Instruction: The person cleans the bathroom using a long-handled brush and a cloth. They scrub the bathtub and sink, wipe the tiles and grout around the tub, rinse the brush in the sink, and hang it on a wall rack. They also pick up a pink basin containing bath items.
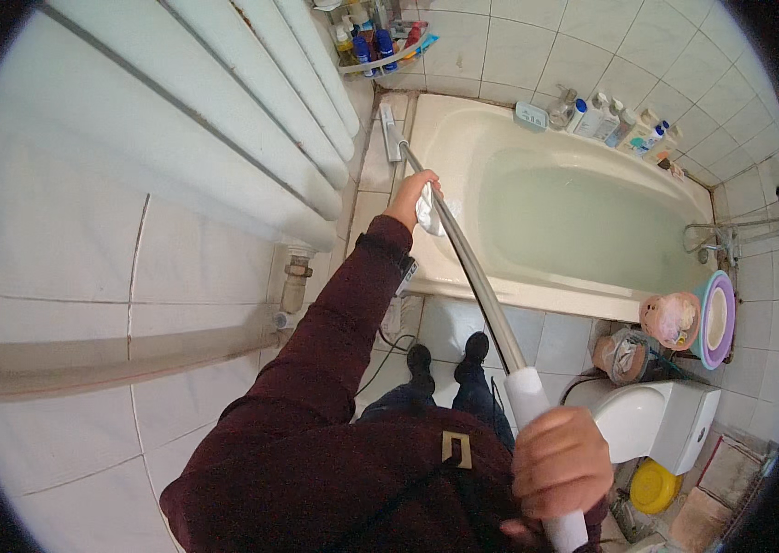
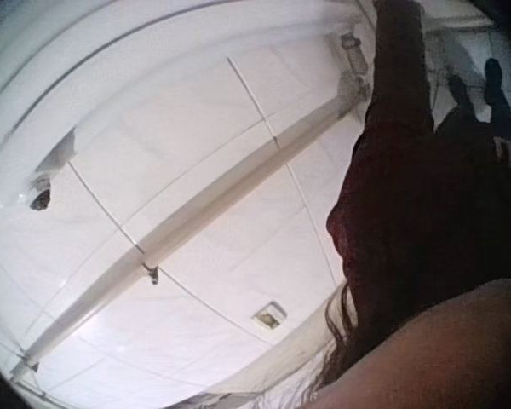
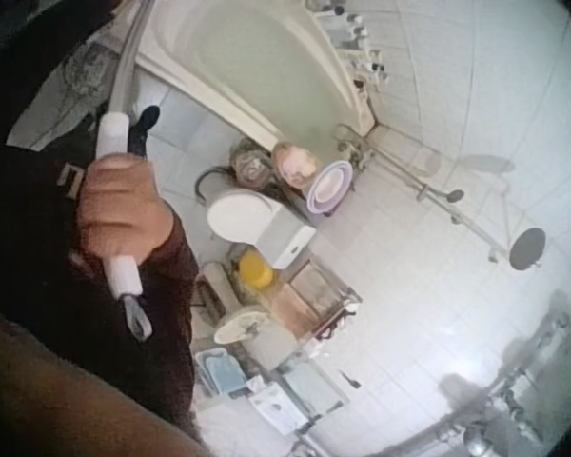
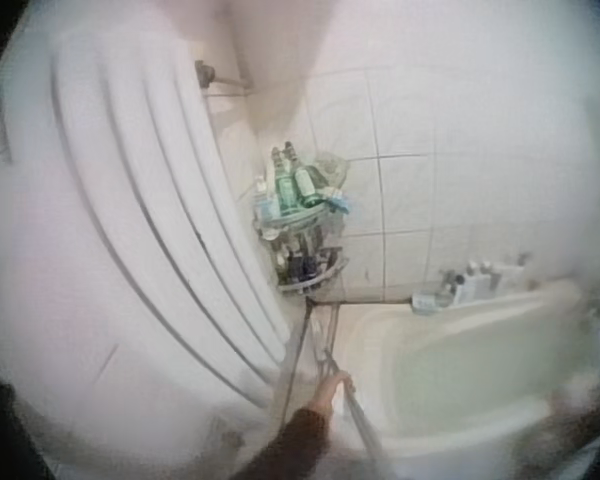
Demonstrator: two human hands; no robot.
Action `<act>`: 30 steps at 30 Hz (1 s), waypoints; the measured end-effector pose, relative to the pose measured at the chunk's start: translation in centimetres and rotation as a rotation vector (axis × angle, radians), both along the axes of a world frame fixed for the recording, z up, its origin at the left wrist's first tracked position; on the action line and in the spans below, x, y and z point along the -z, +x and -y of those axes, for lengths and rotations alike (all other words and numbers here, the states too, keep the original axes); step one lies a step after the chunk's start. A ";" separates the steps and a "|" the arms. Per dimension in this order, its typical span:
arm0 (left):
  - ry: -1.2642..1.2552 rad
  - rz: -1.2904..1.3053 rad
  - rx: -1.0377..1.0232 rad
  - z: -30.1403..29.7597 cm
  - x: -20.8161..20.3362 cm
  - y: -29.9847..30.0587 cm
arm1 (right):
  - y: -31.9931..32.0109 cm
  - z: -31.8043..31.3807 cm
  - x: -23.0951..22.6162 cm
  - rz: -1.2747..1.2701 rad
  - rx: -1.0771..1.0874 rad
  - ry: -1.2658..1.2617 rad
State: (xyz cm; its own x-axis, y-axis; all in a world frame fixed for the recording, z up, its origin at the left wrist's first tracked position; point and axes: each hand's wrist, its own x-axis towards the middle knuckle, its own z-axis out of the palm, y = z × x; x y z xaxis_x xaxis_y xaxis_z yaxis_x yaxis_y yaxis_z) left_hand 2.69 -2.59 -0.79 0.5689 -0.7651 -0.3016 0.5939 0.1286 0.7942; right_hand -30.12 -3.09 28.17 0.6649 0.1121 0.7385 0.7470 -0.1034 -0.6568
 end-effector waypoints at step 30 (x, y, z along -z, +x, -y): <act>0.276 -0.033 -0.208 1.7 -0.1 -8.2 | -7.1 7.9 -0.3 0.087 0.304 0.571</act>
